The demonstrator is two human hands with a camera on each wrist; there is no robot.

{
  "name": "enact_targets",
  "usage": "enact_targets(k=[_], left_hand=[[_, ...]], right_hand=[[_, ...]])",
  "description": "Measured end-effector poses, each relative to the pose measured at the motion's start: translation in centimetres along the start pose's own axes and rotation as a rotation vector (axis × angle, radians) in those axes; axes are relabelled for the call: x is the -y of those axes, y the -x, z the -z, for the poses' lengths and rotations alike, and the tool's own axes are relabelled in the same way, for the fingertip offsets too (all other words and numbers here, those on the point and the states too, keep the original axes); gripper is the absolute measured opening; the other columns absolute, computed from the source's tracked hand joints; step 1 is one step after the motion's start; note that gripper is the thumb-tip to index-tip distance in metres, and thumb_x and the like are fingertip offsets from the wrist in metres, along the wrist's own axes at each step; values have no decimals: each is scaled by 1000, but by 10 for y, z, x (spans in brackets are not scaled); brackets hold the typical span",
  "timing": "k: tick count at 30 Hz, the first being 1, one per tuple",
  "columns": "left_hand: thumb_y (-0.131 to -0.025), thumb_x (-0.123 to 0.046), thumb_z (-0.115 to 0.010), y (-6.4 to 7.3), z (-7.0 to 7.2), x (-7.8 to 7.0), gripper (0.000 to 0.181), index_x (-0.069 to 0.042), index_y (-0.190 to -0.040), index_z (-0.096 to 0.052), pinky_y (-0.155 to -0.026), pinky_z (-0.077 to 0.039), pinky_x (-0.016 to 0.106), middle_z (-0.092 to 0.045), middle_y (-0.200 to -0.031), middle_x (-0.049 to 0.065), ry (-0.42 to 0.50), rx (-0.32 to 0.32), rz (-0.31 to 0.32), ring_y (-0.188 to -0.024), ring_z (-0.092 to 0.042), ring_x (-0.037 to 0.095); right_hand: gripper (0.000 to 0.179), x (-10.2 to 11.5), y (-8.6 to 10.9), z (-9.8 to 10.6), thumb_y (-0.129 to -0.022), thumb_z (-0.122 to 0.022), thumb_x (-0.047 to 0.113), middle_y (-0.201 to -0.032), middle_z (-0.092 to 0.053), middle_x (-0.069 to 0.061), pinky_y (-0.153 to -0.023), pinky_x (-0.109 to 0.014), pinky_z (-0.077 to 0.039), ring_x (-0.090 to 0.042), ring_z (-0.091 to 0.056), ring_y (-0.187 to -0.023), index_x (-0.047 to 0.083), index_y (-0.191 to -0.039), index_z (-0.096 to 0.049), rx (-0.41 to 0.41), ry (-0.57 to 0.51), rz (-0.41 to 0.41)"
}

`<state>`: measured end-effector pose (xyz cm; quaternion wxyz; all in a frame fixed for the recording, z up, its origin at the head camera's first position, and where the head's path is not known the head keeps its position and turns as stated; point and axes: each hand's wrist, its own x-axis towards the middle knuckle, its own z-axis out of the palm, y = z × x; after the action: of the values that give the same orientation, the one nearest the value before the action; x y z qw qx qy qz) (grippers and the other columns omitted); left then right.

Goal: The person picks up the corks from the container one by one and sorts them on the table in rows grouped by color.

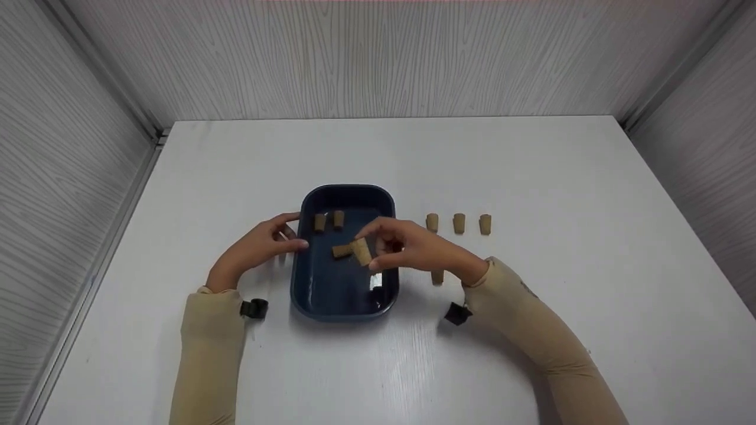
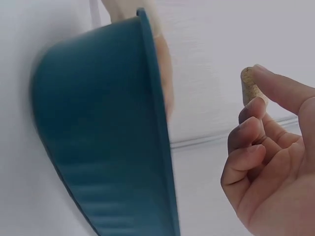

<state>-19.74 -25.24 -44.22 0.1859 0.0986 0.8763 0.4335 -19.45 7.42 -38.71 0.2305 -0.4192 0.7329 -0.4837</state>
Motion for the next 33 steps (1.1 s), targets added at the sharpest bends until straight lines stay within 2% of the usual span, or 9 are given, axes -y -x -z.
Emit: enact_targets(k=[5,16,23,26,33], left_hand=[[-88,-47,-67,1,0,1,77,-14,-149,-36,-72,-44,33,-59,-112,13,-1,-4,8,-87,-56,23],[-89,-46,-66,2,0,2,76,-16,-151,-34,-70,-44,34,-58,-112,13,12,11,23,-86,-56,24],[-88,-47,-67,2,1,2,77,-16,-150,-35,-73,-44,34,-58,-113,13,14,4,25,-88,-56,25],[-88,-48,-67,3,1,3,77,-16,-150,-34,-73,-44,34,-58,-112,13,12,7,25,-88,-55,24],[-88,-46,-67,3,2,1,76,-15,-150,-35,-70,-46,35,-59,-111,13,16,5,17,-84,-56,24]], right_hand=[[42,-2,15,16,-90,-68,12,-76,-52,0,-62,-23,-37,-10,-43,-65,7,-129,-53,-60,15,1],[41,-19,56,53,-90,-67,8,-74,-52,-1,-61,-22,-37,-6,-42,-64,3,-128,-52,-203,34,-132],[40,-32,80,76,-90,-67,6,-70,-53,4,-60,-23,-36,-5,-40,-61,3,-127,-53,-295,73,-136],[40,-39,90,83,-90,-66,7,-70,-56,5,-60,-23,-37,-5,-41,-61,3,-128,-53,-332,78,-173],[43,-50,107,96,-92,-66,14,-75,-59,-1,-63,-26,-44,-10,-53,-66,7,-132,-52,-390,93,-274]])
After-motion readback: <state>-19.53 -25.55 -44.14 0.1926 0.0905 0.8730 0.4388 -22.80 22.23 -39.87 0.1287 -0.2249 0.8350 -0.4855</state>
